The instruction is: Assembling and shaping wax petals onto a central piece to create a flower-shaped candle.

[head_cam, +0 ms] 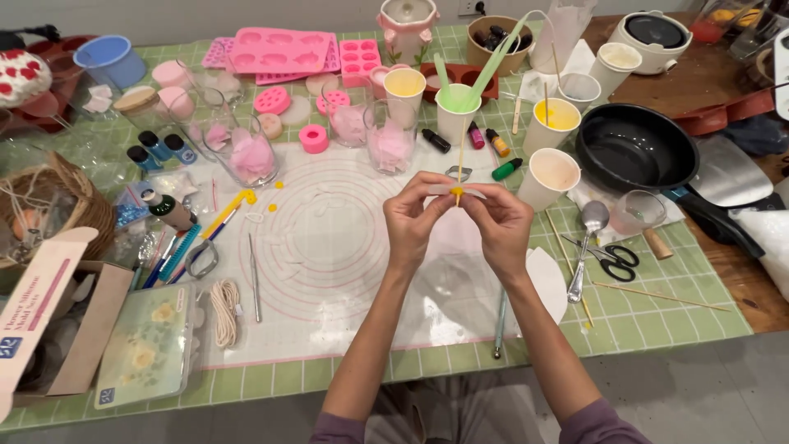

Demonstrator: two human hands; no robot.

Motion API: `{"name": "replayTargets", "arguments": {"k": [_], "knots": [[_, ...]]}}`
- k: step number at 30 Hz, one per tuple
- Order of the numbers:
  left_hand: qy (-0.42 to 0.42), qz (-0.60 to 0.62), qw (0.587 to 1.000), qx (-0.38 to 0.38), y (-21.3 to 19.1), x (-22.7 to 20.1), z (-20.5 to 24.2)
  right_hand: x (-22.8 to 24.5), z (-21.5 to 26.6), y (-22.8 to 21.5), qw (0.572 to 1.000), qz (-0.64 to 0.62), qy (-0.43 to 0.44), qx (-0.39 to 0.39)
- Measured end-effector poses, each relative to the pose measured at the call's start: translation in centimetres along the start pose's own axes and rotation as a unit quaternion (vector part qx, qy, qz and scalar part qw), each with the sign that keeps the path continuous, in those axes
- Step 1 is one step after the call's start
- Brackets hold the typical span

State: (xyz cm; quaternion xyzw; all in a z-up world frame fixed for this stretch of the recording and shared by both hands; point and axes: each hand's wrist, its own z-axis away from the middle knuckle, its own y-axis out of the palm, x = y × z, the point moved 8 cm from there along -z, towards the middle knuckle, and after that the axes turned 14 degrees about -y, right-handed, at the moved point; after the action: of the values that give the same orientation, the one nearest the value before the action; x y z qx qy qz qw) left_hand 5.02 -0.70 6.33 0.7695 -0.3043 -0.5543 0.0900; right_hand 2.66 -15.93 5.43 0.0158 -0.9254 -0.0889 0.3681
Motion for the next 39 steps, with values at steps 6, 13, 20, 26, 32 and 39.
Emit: {"name": "replayTargets", "arguments": {"k": [6, 13, 20, 26, 32, 39], "knots": [[0.002, 0.025, 0.999, 0.022, 4.5, -1.2, 2.1, 5.9, 0.3, -1.7, 0.995, 0.035, -0.092, 0.012], [-0.088, 0.079, 0.991, 0.060, 10.3, -3.8, 6.2, 18.7, 0.6, -2.0, 0.950, 0.211, -0.207, 0.102], [-0.111, 0.057, 0.985, 0.119, 16.4, -4.6, 9.8, 19.5, 5.7, -7.6, 0.996, 0.084, -0.037, -0.015], [-0.158, -0.022, 0.973, 0.168, 15.9, -2.9, 11.4, 20.3, 8.1, -11.1, 0.999, 0.019, 0.013, -0.036], [-0.172, -0.166, 0.954, 0.180, 16.6, -7.5, 10.4, 22.7, 9.3, -11.1, 0.992, 0.069, 0.082, 0.064], [-0.225, -0.298, 0.872, 0.316, 21.7, -6.6, 10.8, 21.5, 11.0, -12.6, 0.967, 0.099, 0.158, 0.173]]}}
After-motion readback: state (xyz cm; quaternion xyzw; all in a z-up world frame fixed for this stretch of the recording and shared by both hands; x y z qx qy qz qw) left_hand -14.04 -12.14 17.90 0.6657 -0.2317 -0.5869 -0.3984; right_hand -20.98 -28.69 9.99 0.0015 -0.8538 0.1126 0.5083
